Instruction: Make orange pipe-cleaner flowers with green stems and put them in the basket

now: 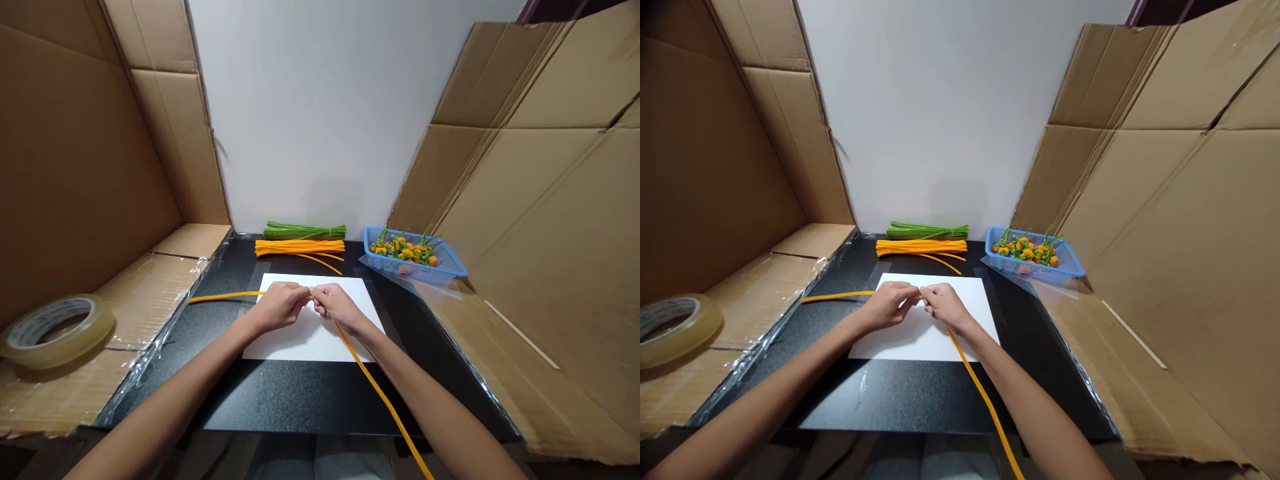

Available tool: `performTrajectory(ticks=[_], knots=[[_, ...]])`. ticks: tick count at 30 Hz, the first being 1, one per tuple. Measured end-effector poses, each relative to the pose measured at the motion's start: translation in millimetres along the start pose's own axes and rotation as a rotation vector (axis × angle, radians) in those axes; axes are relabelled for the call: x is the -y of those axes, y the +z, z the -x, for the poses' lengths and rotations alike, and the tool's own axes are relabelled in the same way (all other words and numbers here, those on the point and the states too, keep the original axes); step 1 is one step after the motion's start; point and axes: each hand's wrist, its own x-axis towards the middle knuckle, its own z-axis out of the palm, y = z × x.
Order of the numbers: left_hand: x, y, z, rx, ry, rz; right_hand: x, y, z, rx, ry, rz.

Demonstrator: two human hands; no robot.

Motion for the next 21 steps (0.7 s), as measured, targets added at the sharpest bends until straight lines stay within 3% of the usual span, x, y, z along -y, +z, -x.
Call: performTrajectory(ticks=[3,7,14,21], knots=[[-1,0.1,-2,0.016,-0.112,0.055,-7,-1,-5,-0.043,-0.061,0.070],[-7,-1.2,-6,-0.145,-0.237,0.207,-8,-1,-6,-0.109,-0.095,0.084],[-7,-4.1,-11,-0.160,-0.374,0.715,0,-6,6,-0.275,-0.515,0.685],[-9,-4.7,-13,-0.176,-0.484,0.993,-2,-14,5,-0.286,-0.692,0.903]])
